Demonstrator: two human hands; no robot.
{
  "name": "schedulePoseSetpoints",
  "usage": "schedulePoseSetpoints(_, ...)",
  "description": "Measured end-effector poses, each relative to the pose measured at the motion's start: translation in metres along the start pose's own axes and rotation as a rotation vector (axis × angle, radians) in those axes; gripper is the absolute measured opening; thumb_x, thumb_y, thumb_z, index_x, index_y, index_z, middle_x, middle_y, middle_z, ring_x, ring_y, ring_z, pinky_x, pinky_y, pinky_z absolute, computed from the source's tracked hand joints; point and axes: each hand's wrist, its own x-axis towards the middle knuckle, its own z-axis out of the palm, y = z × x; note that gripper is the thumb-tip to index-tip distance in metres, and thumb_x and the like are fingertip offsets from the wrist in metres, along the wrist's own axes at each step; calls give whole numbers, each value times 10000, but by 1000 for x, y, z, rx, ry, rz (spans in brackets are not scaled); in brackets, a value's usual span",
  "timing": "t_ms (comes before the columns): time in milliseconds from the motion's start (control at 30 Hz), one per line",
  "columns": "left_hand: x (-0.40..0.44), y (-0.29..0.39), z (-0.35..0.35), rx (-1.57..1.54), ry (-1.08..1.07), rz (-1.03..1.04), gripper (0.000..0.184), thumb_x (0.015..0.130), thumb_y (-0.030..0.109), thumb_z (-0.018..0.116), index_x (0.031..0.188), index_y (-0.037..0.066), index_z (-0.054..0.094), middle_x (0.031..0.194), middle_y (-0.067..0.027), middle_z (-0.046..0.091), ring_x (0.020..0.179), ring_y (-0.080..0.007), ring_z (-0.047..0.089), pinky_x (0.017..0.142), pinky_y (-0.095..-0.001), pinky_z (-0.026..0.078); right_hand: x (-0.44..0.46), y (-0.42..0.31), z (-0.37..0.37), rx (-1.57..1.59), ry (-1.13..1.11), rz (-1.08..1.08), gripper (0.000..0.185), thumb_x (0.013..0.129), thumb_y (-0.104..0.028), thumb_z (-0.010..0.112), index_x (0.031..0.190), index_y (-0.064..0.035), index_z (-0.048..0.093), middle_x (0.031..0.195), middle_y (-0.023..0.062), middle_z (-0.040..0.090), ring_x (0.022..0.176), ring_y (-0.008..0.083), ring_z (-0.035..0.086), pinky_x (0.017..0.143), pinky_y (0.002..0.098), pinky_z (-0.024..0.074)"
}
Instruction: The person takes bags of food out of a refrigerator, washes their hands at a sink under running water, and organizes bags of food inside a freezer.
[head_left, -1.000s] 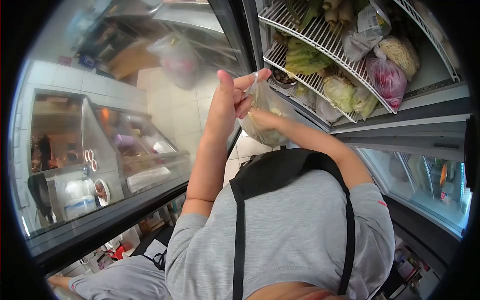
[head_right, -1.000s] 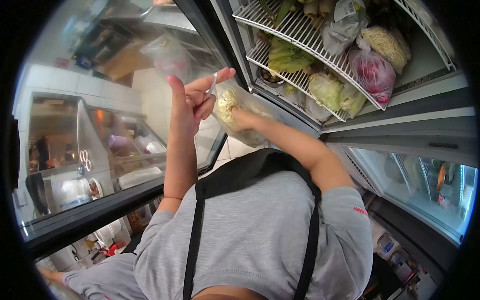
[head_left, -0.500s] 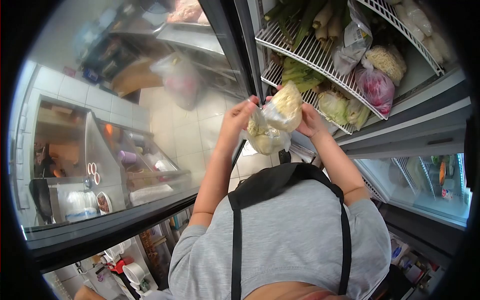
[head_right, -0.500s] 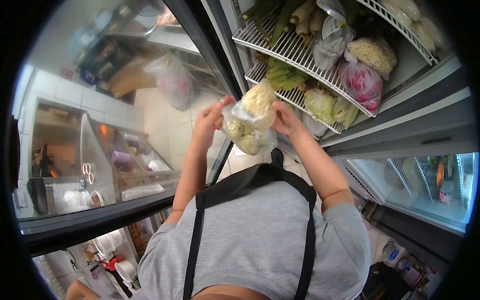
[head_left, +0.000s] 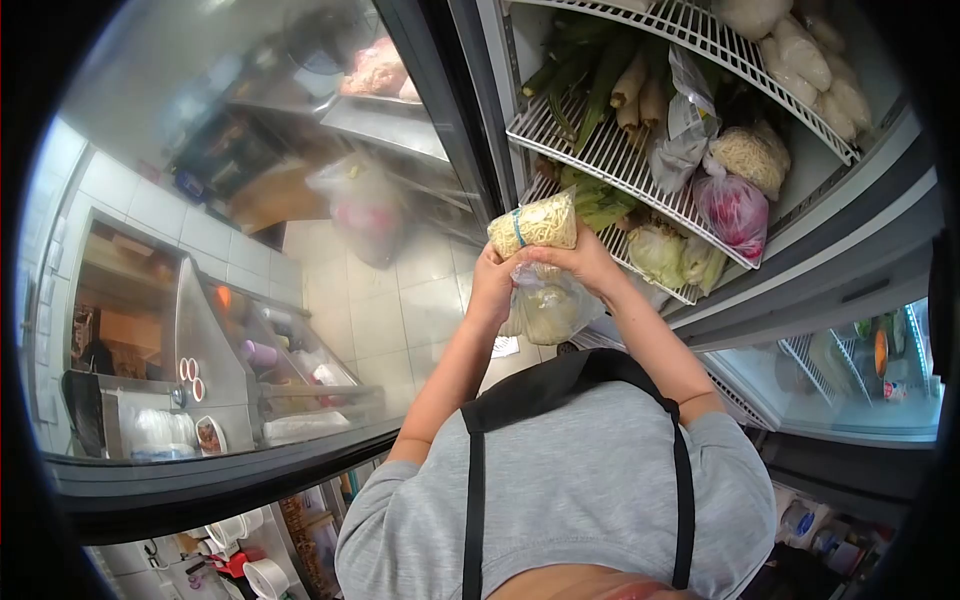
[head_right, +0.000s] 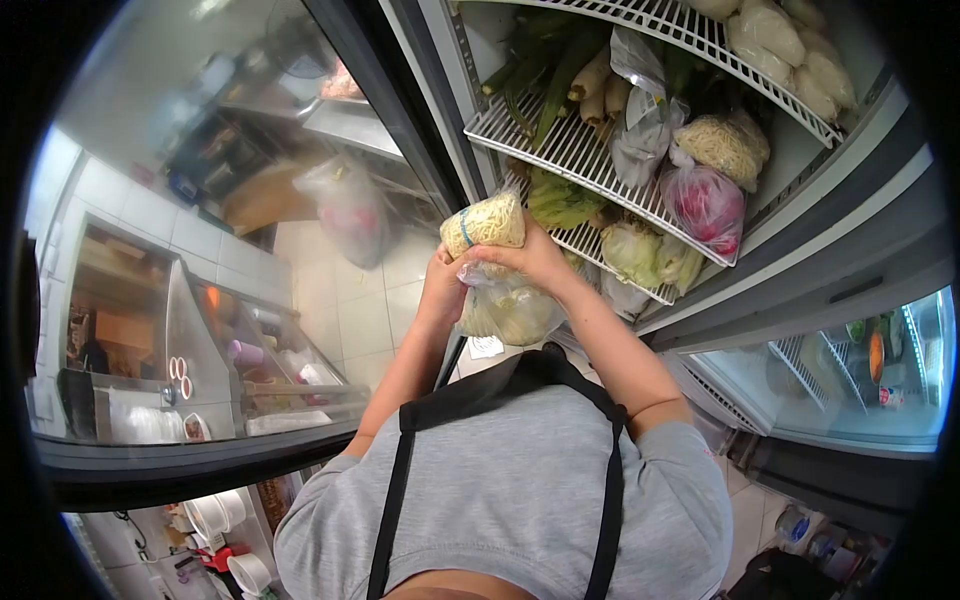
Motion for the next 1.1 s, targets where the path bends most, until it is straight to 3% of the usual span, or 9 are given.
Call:
schedulePoseSetpoints(267,0,6,-14,126,-53,-96,342,769,307,637,978,50,552,713,41,536,533,-11,405,440,-165,282,19,2,-46,311,-409,329,524,750,-149,661,1189,20,431,1046,100,573,969,174,551,802,285,455)
schedulePoseSetpoints(367,11,-1,-9,95,104,42,340,767,311,644,965,50,553,707,46,533,530,-9,405,435,-169,278,10,-12,-18,362,-135,284,635,733,-212,685,1238,1,365,1113,115,528,1015,182,518,791,305,455)
schedulePoseSetpoints(500,8,3,-2,121,151,79,389,783,365,625,973,38,534,682,47,516,512,-12,380,432,-174,273,18,-1,-10,-97,17,37,793,607,-234,780,1251,-30,365,1159,104,490,1047,198,483,869,290,392)
schedulePoseSetpoints(600,14,-13,-28,53,-174,129,559,795,455,578,1076,-16,471,808,-22,584,486,-17,331,443,-176,279,20,-93,-19,-521,55,-98,757,566,-165,799,1215,-25,435,1185,100,482,1085,197,461,922,298,360)
schedulePoseSetpoints(733,11,7,-27,144,-133,118,776,826,574,425,1215,-90,321,1158,-150,531,455,-23,253,472,-187,293,45,-249,-37,-537,300,-342,693,537,-82,799,1156,-57,489,1052,61,561,969,189,537,833,332,437)
schedulePoseSetpoints(833,11,9,-30,90,-80,-27,743,854,563,357,1207,-90,331,1122,-140,553,446,-24,243,465,-195,290,104,-330,-65,-1120,387,-667,443,692,-99,557,1118,17,514,1002,180,597,930,269,570,755,364,461)
schedulePoseSetpoints(900,14,7,-36,100,-34,-69,664,879,498,341,1191,-89,357,1043,-111,597,431,-25,242,456,-192,276,175,-352,-113,-1605,566,-450,500,687,-63,579,1172,-4,471,1036,182,584,974,275,555,777,366,452)
schedulePoseSetpoints(967,17,10,-43,126,-12,-101,632,883,475,344,1175,-85,378,993,-94,618,424,-26,241,452,-188,264,231,-349,-149,-1523,711,-205,519,686,-115,623,1173,-18,473,1058,179,577,990,264,550,795,355,442)
schedulePoseSetpoints(1100,16,8,-65,136,-6,-107,630,881,535,257,1149,-13,414,991,-110,599,417,-39,238,442,-177,237,336,-348,-258,-2115,817,-478,331,761,-181,525,1067,-54,541,1051,201,563,955,334,559,792,427,463)
